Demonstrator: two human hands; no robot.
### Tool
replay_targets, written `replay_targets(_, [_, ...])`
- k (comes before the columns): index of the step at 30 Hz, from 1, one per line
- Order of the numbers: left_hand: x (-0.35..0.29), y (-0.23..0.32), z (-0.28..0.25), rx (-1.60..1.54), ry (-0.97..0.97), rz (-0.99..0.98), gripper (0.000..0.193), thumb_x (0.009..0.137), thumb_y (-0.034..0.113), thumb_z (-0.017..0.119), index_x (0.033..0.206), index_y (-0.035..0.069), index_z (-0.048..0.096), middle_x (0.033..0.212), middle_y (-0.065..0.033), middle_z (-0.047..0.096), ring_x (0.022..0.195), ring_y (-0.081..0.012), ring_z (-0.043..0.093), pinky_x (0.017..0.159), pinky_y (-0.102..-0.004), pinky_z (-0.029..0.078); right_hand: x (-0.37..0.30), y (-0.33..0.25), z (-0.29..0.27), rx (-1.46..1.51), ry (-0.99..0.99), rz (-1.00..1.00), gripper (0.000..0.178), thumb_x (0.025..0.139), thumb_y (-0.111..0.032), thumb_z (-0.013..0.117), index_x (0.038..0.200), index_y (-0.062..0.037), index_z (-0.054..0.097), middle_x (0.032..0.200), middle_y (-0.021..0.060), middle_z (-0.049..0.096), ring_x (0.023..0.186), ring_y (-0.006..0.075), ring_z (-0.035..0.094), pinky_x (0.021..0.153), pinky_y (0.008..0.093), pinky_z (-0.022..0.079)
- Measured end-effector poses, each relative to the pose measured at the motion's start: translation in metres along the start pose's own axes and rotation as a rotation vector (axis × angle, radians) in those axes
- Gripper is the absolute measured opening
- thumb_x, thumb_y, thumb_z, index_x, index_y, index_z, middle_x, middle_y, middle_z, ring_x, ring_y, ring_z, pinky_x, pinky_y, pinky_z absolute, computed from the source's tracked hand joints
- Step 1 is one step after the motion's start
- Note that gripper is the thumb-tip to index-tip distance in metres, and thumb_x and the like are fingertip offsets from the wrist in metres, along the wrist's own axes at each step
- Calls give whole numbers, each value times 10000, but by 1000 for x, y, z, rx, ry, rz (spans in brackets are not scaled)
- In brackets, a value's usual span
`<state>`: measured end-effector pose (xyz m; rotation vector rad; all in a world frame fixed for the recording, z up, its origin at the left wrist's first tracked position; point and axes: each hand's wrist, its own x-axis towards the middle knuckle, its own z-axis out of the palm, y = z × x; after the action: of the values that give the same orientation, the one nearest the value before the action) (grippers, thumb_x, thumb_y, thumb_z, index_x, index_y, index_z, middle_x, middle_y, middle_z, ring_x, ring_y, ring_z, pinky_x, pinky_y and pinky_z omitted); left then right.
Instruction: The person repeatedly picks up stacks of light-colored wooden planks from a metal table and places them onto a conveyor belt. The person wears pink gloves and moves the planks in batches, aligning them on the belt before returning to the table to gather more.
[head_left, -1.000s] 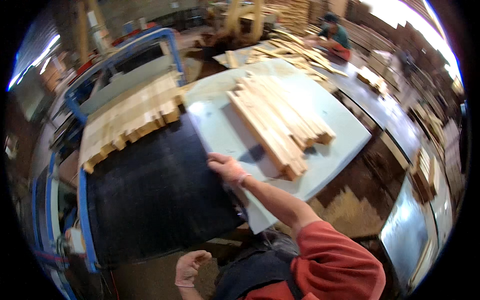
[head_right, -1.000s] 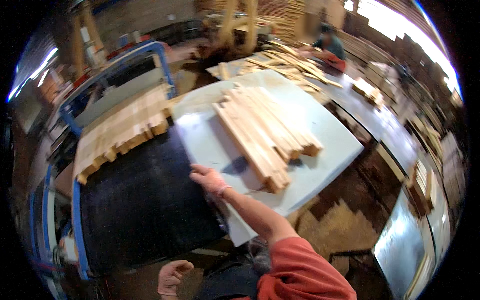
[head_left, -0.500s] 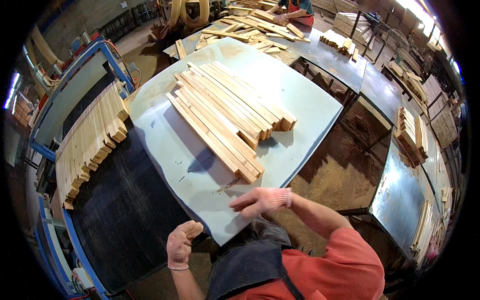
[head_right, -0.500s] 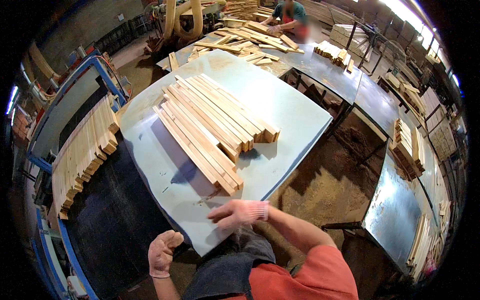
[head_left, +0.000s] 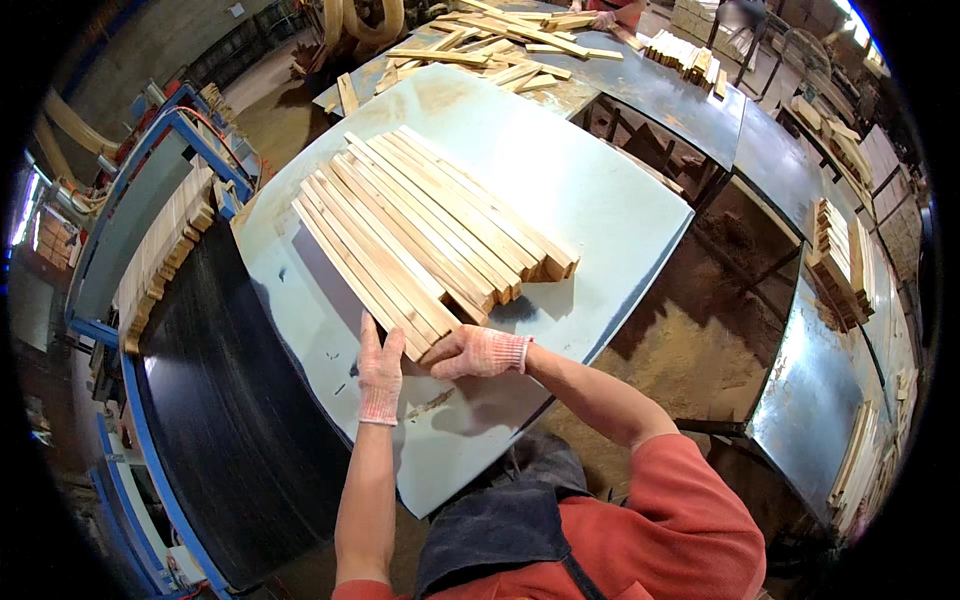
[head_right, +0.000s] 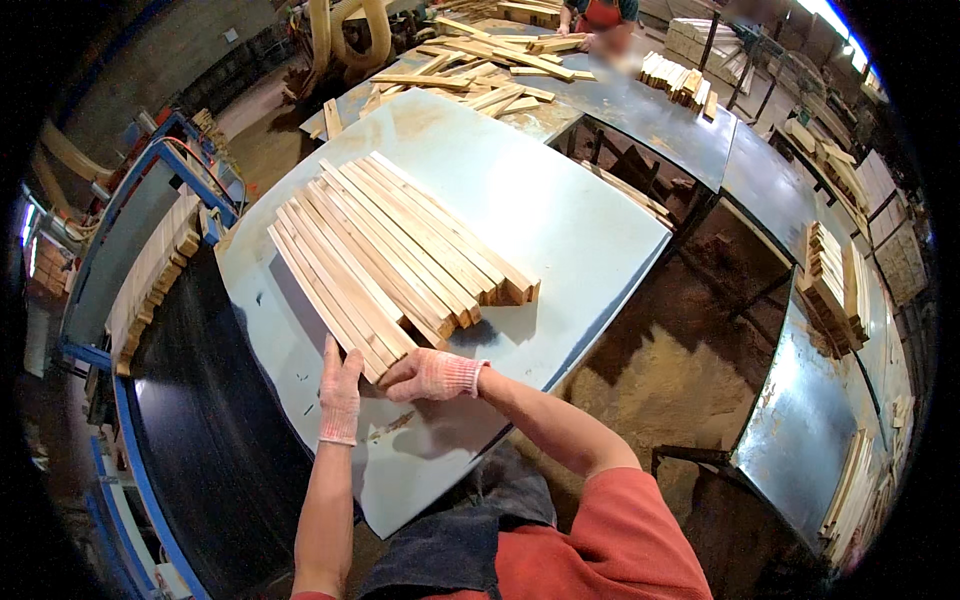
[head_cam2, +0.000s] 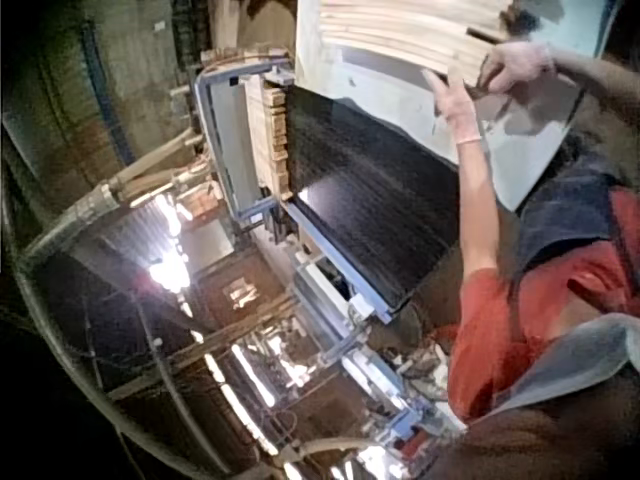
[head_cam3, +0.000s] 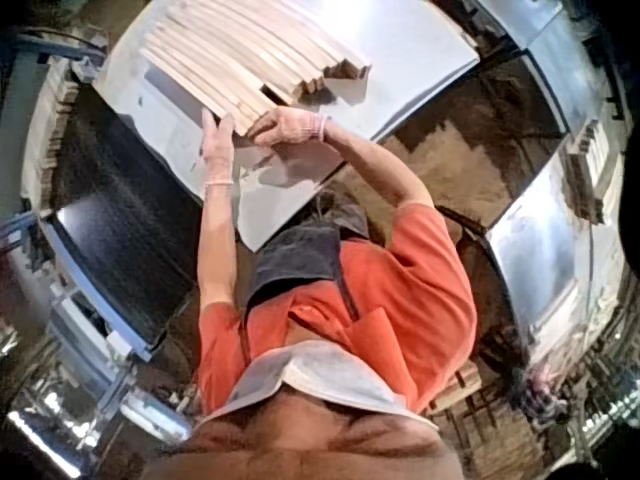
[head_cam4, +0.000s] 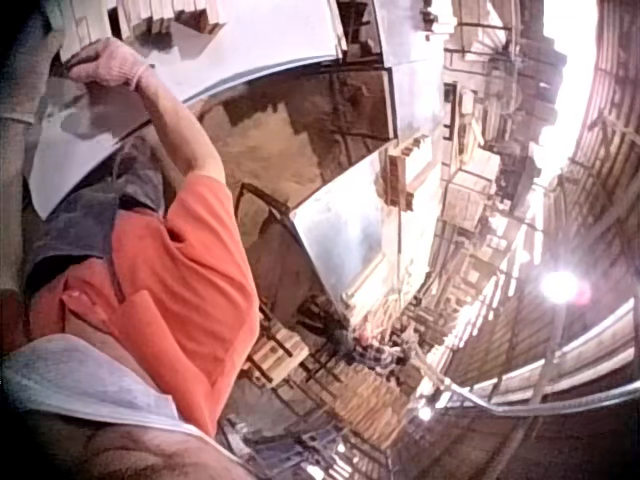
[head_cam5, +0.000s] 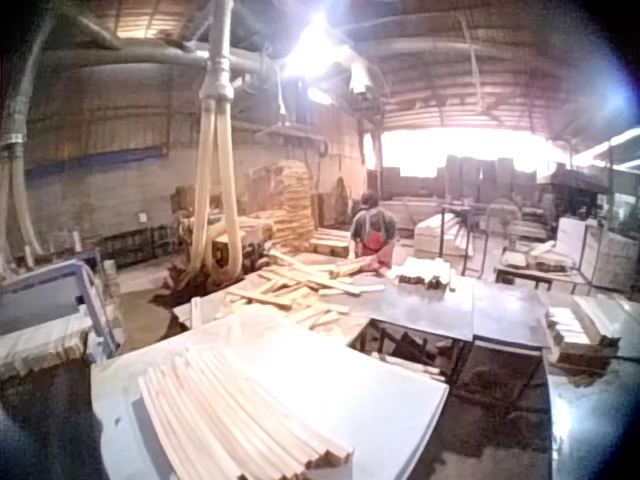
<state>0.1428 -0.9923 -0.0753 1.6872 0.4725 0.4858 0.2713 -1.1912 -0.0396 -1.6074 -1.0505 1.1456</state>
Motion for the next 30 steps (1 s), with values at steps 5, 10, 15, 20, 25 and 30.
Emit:
replay_targets(5, [13,3,12,-3,58,-77,800,1043,261,661,1691,-32,293,1636,-225,472,1465,-309,485,1246,-393,369,4,-3,-1,35,-9,-38,496,1028,-273,735,1468,-53,669,1293,119,772,1118,165,695,1010,345,561])
replay_targets(10, [5,4,12,111,69,112,792,1059,230,628,1705,-26,248,1648,-232,456,1484,-320,470,1259,-400,353,-35,-55,-52,-3,-167,-152,575,993,-320,757,1482,-39,645,1329,146,760,1194,234,707,1061,364,561])
replay_targets(15, [0,9,16,259,122,-10,861,1051,306,663,1710,-21,215,1642,-295,441,1500,-411,462,1260,-410,353,19,-23,-165,133,774,-229,677,1017,-326,763,1553,28,549,1490,248,654,1351,291,649,1164,391,502])
replay_targets(20, [-3,5,8,297,141,-55,970,1021,448,675,1709,-35,191,1658,-345,399,1550,-471,391,1288,-460,320,72,-8,-244,-475,762,381,868,1025,-570,597,1620,35,417,1512,346,582,1423,469,560,1171,500,463])
replay_targets(25, [18,-36,6,304,128,-77,1104,977,554,703,1720,-27,130,1704,-327,333,1571,-465,355,1303,-470,295,140,-8,-231,-534,752,533,809,965,-642,509,1214,88,749,1276,350,710,1258,466,675,1082,501,500])
replay_targets(30, [15,-20,2,159,213,-87,1171,922,539,768,1713,-47,134,1696,-346,325,1579,-440,351,1299,-462,299,121,-12,-201,-552,703,419,806,920,-643,544,1116,109,759,1064,327,762,1033,459,740,958,504,541])
